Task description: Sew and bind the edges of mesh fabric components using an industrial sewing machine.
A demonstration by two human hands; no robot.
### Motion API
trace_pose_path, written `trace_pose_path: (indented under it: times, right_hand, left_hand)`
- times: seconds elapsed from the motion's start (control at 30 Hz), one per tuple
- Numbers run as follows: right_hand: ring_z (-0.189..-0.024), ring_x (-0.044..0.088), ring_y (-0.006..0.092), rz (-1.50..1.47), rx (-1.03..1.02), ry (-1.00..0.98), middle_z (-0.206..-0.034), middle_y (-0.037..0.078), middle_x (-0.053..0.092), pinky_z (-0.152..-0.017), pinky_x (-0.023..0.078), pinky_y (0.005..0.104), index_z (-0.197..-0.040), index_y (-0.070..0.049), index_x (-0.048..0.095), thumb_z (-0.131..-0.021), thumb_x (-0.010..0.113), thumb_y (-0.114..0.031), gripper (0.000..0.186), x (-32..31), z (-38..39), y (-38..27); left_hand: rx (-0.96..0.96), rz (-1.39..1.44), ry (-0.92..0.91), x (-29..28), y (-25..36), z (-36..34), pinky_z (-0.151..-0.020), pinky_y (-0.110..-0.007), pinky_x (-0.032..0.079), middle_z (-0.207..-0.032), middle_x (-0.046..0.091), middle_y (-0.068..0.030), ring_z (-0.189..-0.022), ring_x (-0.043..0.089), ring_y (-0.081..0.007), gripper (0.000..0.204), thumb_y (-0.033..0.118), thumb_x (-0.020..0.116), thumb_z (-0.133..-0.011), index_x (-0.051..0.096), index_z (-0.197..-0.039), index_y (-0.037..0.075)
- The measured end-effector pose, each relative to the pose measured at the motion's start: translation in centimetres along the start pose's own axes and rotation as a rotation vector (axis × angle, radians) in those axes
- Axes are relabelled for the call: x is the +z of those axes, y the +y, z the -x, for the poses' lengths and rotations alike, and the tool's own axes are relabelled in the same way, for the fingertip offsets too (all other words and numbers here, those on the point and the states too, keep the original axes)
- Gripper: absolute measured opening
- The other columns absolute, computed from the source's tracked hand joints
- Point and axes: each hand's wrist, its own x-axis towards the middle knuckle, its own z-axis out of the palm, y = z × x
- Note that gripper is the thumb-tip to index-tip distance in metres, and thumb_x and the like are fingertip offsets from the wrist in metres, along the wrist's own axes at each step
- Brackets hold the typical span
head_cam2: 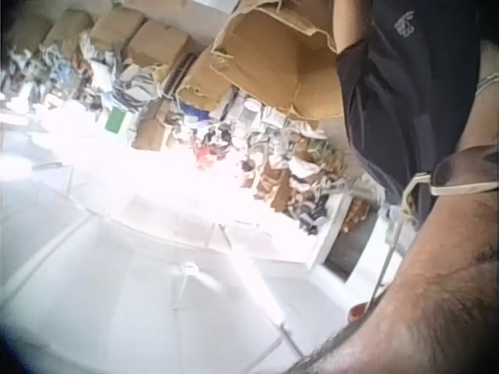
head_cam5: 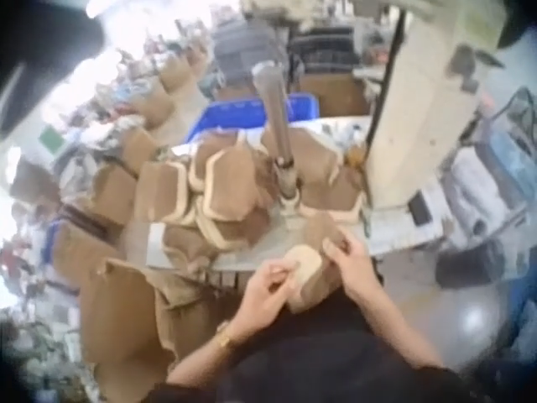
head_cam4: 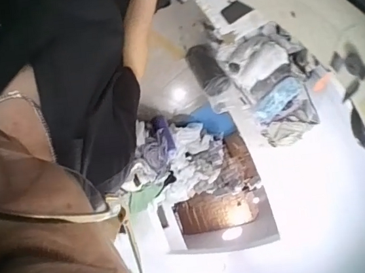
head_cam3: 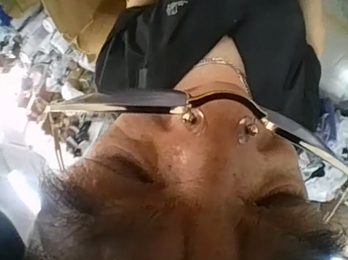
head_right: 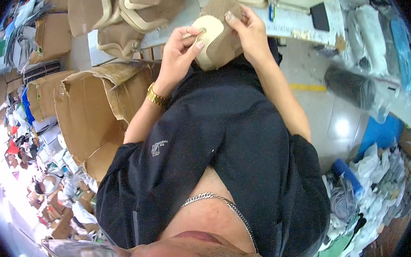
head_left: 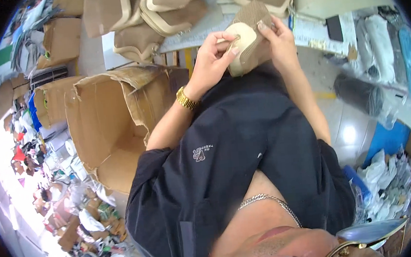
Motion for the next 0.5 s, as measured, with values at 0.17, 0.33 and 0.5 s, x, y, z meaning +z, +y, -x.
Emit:
trace_pose_path:
  times: [0.17,0.33,0.5]
  right_hand:
    - [-0.081,0.067,0.0121,-0.306,0.12,0.094,-0.1,0.004,0.069,-0.067,0.059,0.027,-0.11,-0.006,0.059,-0.093,0.064,-0.014,0.02,-2.3,0.3,1.3]
    - [-0.088,0.066,0.0138,-0.32,0.126,0.102,-0.1,0.004,0.067,-0.071,0.057,0.0284,-0.115,-0.006,0.056,-0.094,0.062,-0.014,0.023,-3.3,0.3,1.0]
    - [-0.08,0.065,0.0115,-0.36,0.162,0.143,-0.097,0.007,0.068,-0.065,0.059,0.0268,-0.107,-0.005,0.061,-0.094,0.064,-0.021,0.021,-2.6,0.1,0.5]
  left_hand:
    - [-0.136,0.088,0.033,-0.7,-1.8,1.1,-0.077,-0.023,0.051,-0.102,0.067,-0.0078,-0.09,0.062,-0.0089,0.018,0.003,0.062,-0.093,0.057,-0.11,-0.001]
    - [-0.202,0.016,-0.034,0.4,-1.7,1.5,-0.087,-0.027,0.052,-0.11,0.067,-0.0079,-0.093,0.064,-0.0125,0.026,0.007,0.059,-0.096,0.06,-0.12,-0.002]
    - [-0.166,-0.188,-0.076,0.1,-2.7,0.8,-0.078,-0.024,0.053,-0.094,0.07,-0.0048,-0.083,0.063,-0.007,0.017,0.007,0.061,-0.095,0.065,-0.107,-0.004]
